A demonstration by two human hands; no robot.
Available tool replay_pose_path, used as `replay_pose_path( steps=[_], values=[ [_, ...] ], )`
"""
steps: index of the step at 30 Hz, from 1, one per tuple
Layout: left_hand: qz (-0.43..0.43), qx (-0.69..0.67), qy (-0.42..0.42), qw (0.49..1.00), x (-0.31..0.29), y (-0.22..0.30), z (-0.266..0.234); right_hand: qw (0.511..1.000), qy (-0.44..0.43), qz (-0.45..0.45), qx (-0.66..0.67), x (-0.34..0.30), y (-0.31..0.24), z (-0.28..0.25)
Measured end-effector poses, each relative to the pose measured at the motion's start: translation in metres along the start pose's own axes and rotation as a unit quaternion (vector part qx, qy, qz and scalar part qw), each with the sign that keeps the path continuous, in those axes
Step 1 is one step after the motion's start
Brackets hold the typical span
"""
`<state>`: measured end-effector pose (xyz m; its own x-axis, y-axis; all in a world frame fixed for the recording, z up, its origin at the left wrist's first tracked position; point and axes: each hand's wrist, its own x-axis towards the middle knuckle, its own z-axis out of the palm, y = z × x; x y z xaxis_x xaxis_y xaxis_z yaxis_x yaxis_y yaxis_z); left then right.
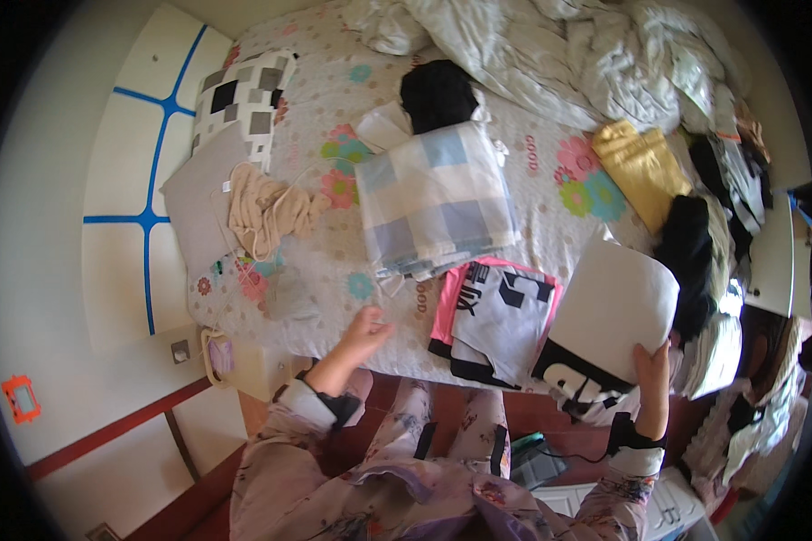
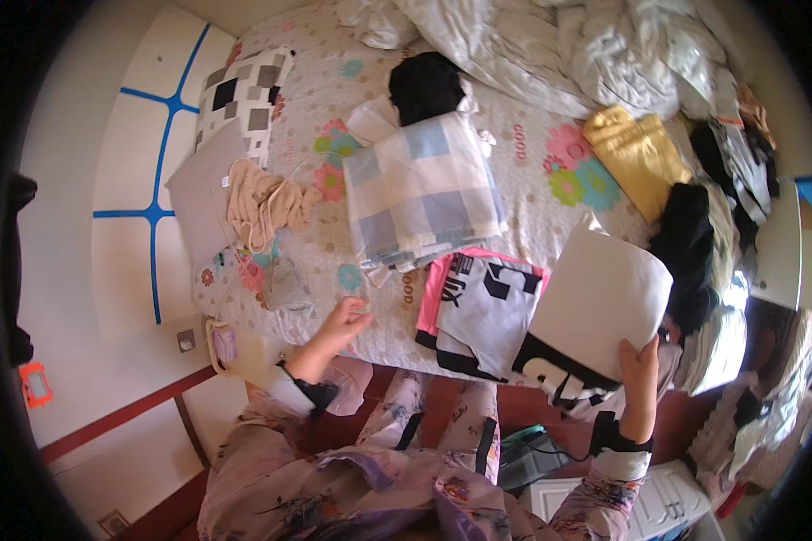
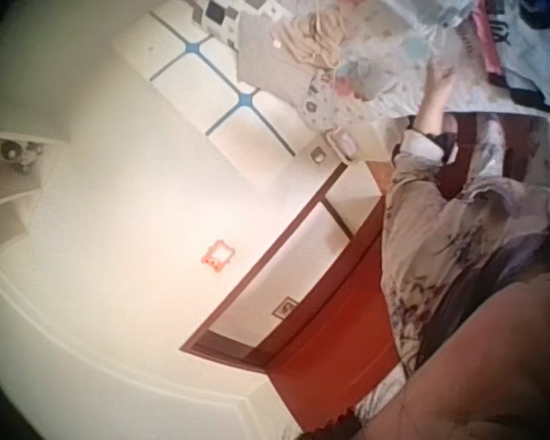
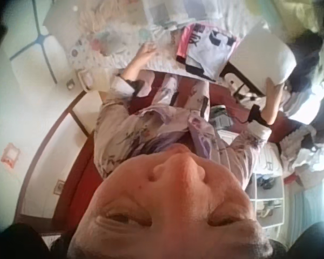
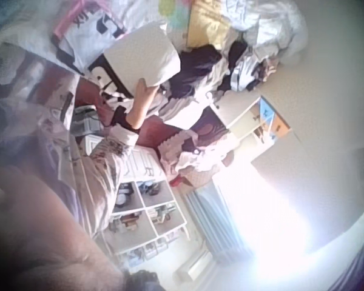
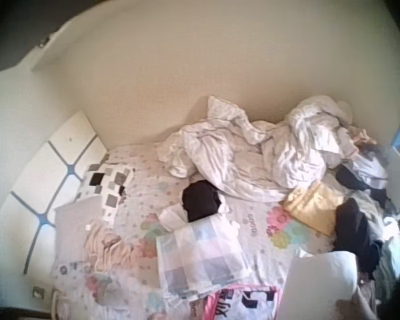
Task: The person folds several t-shirts and a pair of shorts on a bed. They smooth each item, fold sleeves and sides, and stack the folded garments on the bed.
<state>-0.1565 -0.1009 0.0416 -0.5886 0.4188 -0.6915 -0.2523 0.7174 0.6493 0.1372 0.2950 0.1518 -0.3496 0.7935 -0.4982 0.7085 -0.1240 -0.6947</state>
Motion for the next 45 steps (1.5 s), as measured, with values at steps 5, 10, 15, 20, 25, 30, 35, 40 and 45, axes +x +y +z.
replay_pose_path(
  steps=[5,10,15,20,25,30,35,40,45],
  values=[
    [0.036,0.133,0.092,0.986,0.001,-0.017,-0.093,0.928,0.025,-0.253,-0.273,0.028,-0.046,0.014],
    [-0.043,0.19,0.035,0.98,0.052,-0.073,-0.12,0.932,-0.052,-0.32,-0.162,0.032,-0.165,0.037],
    [-0.137,0.334,0.089,0.929,0.121,-0.117,-0.09,0.91,-0.119,-0.391,0.069,0.087,-0.233,0.174],
    [-0.137,0.299,0.004,0.944,0.137,-0.119,-0.093,0.912,-0.143,-0.384,0.015,0.155,-0.237,0.375],
    [-0.156,0.294,-0.007,0.943,0.147,-0.111,-0.105,0.915,-0.043,-0.332,-0.225,0.196,-0.232,0.535],
    [-0.187,0.272,-0.06,0.942,0.155,-0.122,-0.101,0.859,-0.088,-0.216,-0.455,0.223,-0.236,0.588],
    [-0.173,0.302,-0.022,0.937,0.152,-0.122,-0.1,0.92,-0.126,-0.33,-0.168,0.205,-0.268,0.545],
    [-0.097,0.353,-0.016,0.93,0.145,-0.117,-0.105,0.863,-0.205,-0.414,0.205,0.135,-0.358,0.457],
    [-0.038,0.277,0.021,0.96,0.122,-0.118,-0.114,0.843,-0.163,-0.384,0.34,0.023,-0.415,0.387]
  ],
)
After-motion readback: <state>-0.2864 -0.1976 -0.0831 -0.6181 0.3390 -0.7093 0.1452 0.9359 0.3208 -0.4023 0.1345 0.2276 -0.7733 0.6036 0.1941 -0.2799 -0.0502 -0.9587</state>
